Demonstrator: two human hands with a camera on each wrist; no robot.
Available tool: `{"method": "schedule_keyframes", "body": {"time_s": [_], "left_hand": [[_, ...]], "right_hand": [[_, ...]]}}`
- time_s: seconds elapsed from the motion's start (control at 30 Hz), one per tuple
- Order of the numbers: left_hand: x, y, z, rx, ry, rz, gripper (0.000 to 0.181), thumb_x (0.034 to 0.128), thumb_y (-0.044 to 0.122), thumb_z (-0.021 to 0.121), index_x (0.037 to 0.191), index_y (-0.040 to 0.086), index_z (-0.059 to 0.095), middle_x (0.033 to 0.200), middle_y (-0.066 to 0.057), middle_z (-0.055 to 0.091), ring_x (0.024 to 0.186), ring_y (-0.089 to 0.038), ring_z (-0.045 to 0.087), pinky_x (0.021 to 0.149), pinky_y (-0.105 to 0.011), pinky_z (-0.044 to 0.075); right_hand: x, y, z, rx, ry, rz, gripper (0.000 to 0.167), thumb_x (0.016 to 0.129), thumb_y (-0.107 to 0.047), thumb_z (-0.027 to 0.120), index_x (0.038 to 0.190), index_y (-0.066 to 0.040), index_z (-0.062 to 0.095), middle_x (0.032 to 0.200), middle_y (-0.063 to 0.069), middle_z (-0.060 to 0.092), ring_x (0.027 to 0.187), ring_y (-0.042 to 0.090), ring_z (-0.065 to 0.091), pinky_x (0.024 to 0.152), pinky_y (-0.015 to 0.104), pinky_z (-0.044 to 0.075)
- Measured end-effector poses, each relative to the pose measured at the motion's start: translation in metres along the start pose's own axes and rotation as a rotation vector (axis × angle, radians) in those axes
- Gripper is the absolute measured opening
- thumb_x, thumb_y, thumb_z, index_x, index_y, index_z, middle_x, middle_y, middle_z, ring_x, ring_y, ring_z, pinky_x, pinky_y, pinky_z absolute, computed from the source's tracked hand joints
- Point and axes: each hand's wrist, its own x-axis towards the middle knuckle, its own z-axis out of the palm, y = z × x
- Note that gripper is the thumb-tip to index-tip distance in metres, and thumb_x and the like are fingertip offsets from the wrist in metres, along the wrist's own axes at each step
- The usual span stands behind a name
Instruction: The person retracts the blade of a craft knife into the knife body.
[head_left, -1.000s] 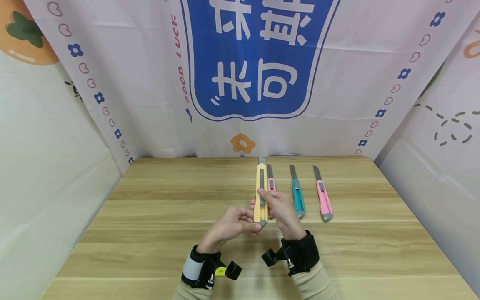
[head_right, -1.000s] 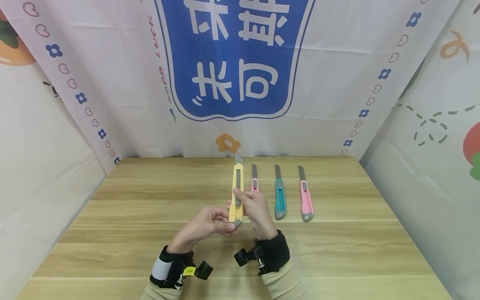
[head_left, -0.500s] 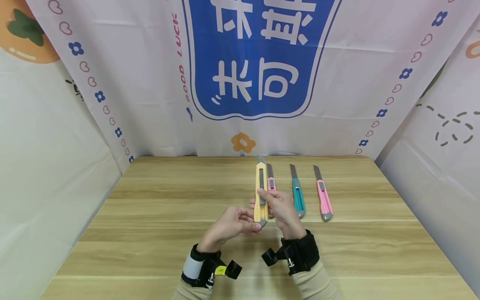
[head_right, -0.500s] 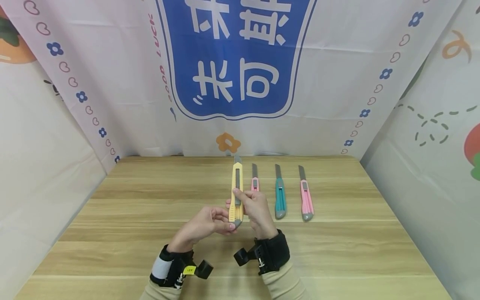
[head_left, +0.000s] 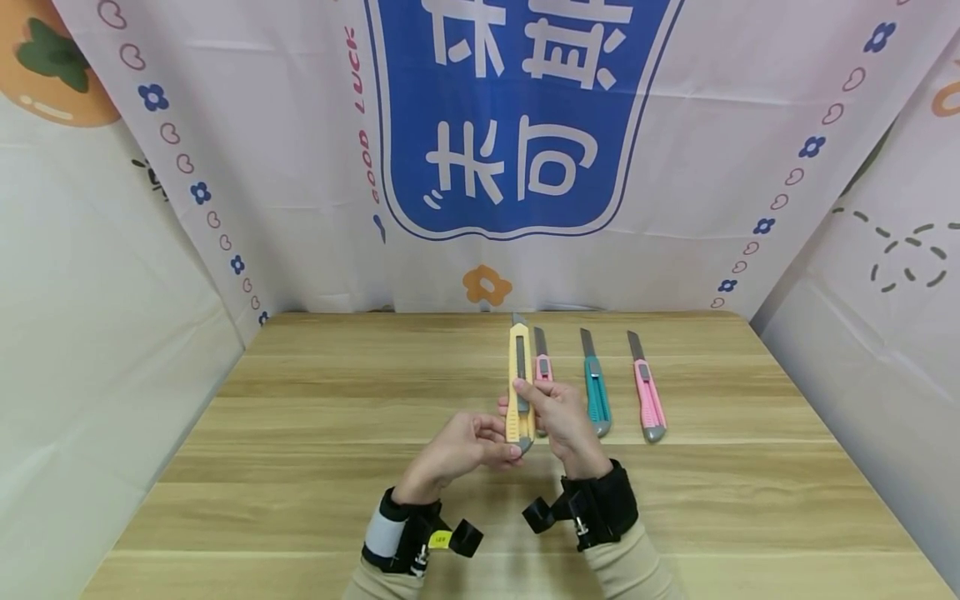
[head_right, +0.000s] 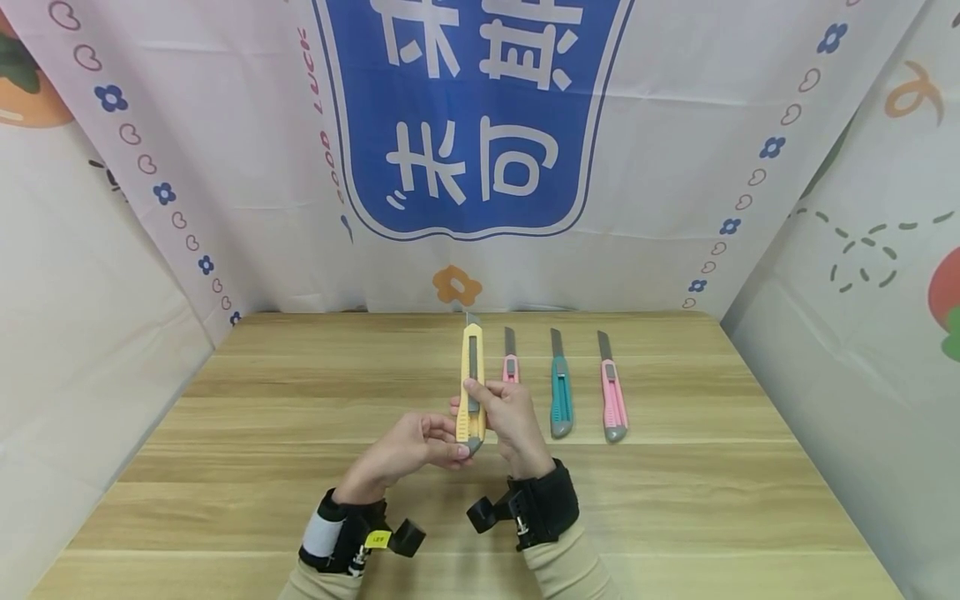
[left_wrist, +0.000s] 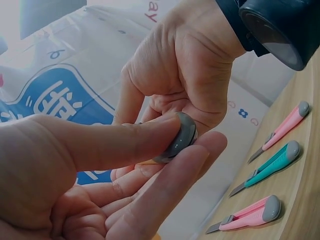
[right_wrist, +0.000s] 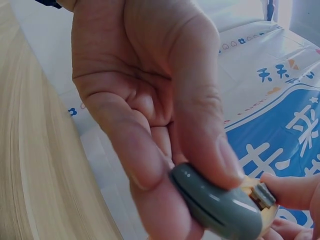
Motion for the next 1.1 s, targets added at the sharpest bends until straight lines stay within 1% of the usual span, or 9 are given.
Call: {"method": "schedule_keyframes", "body": {"time_s": [0.23,0.33,0.53,0.73,0.9,1.03,1.1], "left_hand": [[-0.0015,0.0030,-0.0007,-0.019,-0.004,0.000,0.029,0.0873,0.002,0.066,0.114,-0.008,0.060,0.100,-0.022,0.072,0.091,-0.029,0.073,0.087,-0.041,0.060],[-0.0021,0.0040,-0.0008,-0.016,-0.002,-0.003,0.029,0.0874,0.002,0.066,0.114,-0.008,0.060,0.100,-0.023,0.072,0.091,-0.029,0.074,0.087,-0.042,0.060],[-0.0026,0.0043,-0.0013,-0.019,-0.002,0.004,0.028,0.0871,0.002,0.066,0.113,-0.008,0.060,0.099,-0.023,0.071,0.091,-0.029,0.074,0.087,-0.041,0.060],[-0.0024,0.0025,-0.0017,-0.016,-0.011,0.016,0.028,0.0868,0.001,0.066,0.112,-0.009,0.060,0.098,-0.024,0.072,0.090,-0.030,0.074,0.086,-0.042,0.060],[-0.0019,0.0012,-0.0017,-0.027,-0.014,0.027,0.027,0.0870,-0.001,0.065,0.112,-0.010,0.060,0.098,-0.025,0.071,0.089,-0.030,0.074,0.087,-0.044,0.060],[-0.0012,0.0015,-0.0008,-0.029,-0.009,0.033,0.028,0.0873,0.000,0.065,0.113,-0.010,0.060,0.100,-0.026,0.071,0.089,-0.028,0.074,0.086,-0.042,0.060],[-0.0005,0.0016,-0.0001,-0.030,-0.010,0.042,0.029,0.0878,0.001,0.065,0.114,-0.010,0.060,0.103,-0.027,0.070,0.090,-0.029,0.074,0.085,-0.039,0.061]], "right_hand": [[-0.0004,-0.0003,0.0011,0.003,-0.003,-0.003,0.032,0.097,-0.016,0.058,0.117,0.008,0.063,0.087,0.008,0.077,0.076,0.013,0.074,0.072,0.029,0.062],[0.0002,0.0007,0.0013,0.000,-0.007,-0.018,0.031,0.097,-0.014,0.058,0.116,0.009,0.063,0.089,0.011,0.077,0.077,0.013,0.074,0.072,0.029,0.062],[0.0003,0.0013,0.0018,0.004,-0.012,-0.025,0.031,0.096,-0.014,0.058,0.116,0.010,0.062,0.090,0.011,0.077,0.076,0.011,0.074,0.072,0.028,0.062],[-0.0005,0.0018,0.0016,0.006,-0.023,-0.028,0.031,0.096,-0.011,0.057,0.119,0.010,0.061,0.090,0.011,0.077,0.076,0.012,0.074,0.072,0.029,0.062],[0.0000,0.0026,0.0004,0.012,-0.047,-0.031,0.032,0.096,-0.008,0.057,0.122,0.011,0.059,0.090,0.009,0.077,0.076,0.010,0.074,0.072,0.026,0.062],[0.0001,0.0016,-0.0020,-0.001,-0.053,-0.020,0.032,0.097,-0.010,0.056,0.122,0.009,0.060,0.090,0.006,0.077,0.078,0.009,0.073,0.071,0.024,0.061],[-0.0001,0.0006,-0.0037,-0.007,-0.052,-0.022,0.033,0.097,-0.011,0.056,0.124,0.007,0.060,0.092,0.006,0.077,0.080,0.009,0.073,0.072,0.024,0.061]]}}
